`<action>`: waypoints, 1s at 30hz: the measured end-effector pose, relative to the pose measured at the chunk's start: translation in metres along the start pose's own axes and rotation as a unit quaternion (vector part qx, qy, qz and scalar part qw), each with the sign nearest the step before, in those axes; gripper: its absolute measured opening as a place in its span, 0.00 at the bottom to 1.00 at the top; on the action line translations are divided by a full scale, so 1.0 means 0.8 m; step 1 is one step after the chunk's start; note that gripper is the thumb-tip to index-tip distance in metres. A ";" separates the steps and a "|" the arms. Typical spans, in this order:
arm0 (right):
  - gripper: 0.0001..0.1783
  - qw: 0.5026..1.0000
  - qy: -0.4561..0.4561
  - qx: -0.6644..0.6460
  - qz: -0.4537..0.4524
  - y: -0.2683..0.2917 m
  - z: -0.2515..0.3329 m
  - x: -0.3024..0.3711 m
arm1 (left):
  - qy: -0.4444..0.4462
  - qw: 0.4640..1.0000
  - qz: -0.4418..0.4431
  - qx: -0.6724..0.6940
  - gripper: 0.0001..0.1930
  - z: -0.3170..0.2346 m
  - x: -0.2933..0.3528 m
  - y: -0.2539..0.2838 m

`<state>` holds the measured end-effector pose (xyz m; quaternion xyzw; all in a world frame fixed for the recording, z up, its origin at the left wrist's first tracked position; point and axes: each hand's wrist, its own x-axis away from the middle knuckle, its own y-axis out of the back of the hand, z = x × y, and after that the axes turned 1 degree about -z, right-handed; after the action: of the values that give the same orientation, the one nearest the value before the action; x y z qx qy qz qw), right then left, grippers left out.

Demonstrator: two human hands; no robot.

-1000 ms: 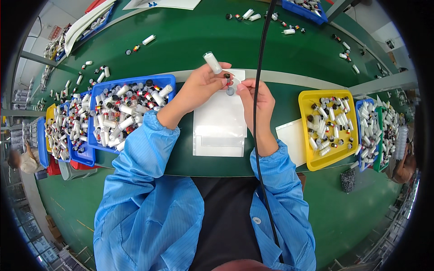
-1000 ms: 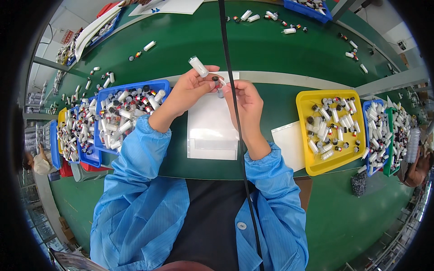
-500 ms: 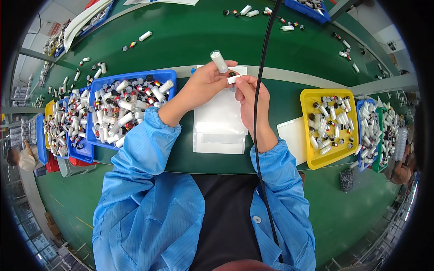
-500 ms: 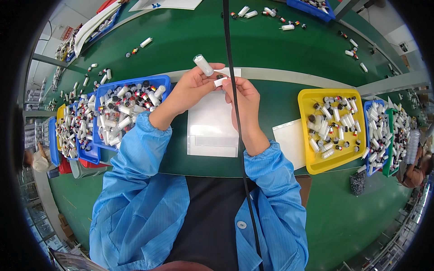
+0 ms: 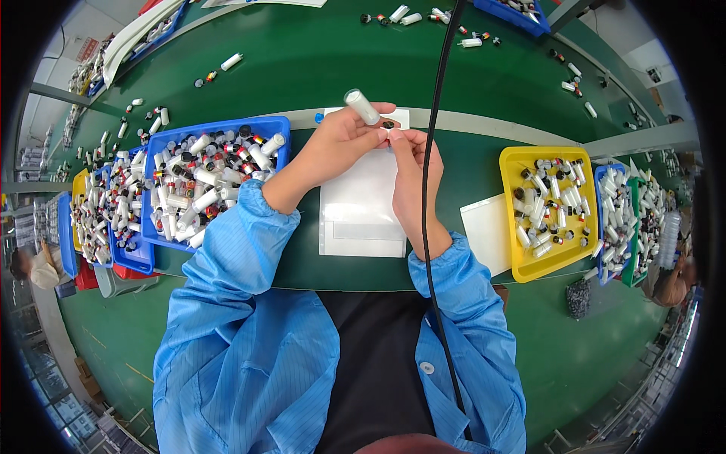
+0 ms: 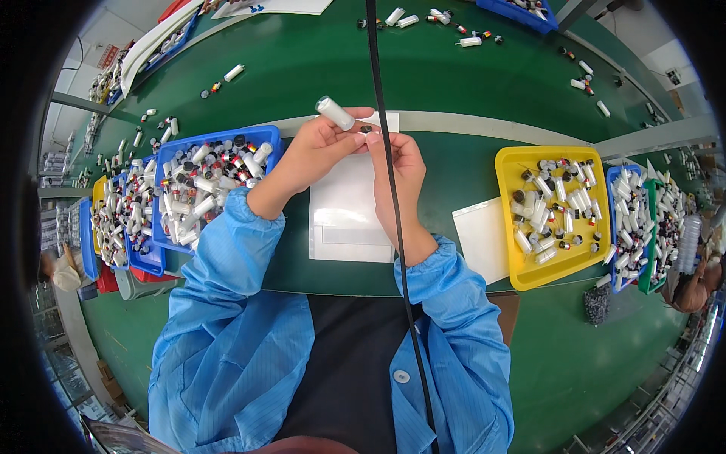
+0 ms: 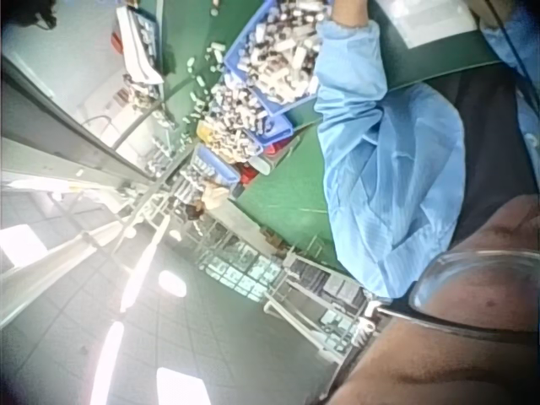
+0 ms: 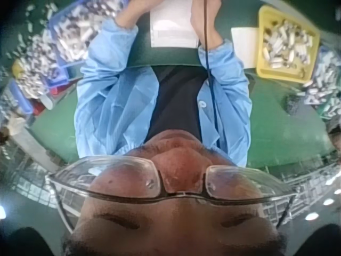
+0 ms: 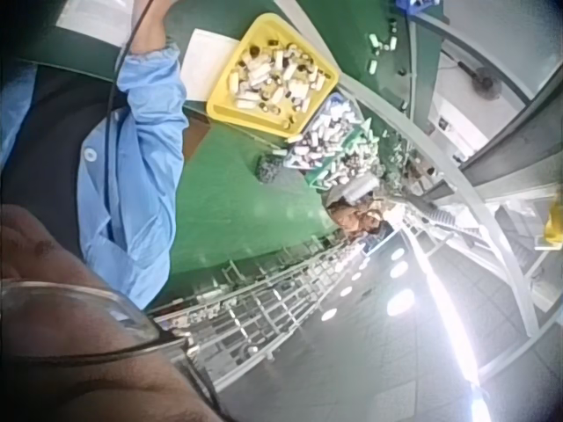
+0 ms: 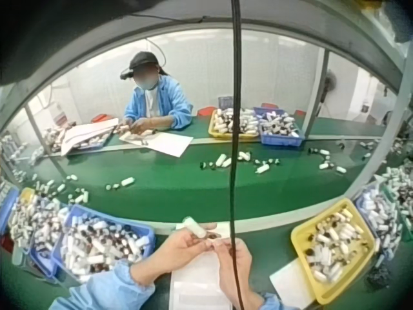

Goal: Assembling small plastic components at a factory workbench.

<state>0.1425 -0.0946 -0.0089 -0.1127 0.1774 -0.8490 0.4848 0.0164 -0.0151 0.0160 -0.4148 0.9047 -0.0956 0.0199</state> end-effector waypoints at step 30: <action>0.08 0.711 0.249 0.557 0.349 0.007 -0.004 0.115 | 0.036 0.879 -0.183 -0.440 0.25 -0.057 -0.180 0.160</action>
<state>0.0993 -0.1760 -0.0127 0.4633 -0.1869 -0.5619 0.6593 0.0101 0.1821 0.0300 -0.5354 0.7617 0.2953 -0.2145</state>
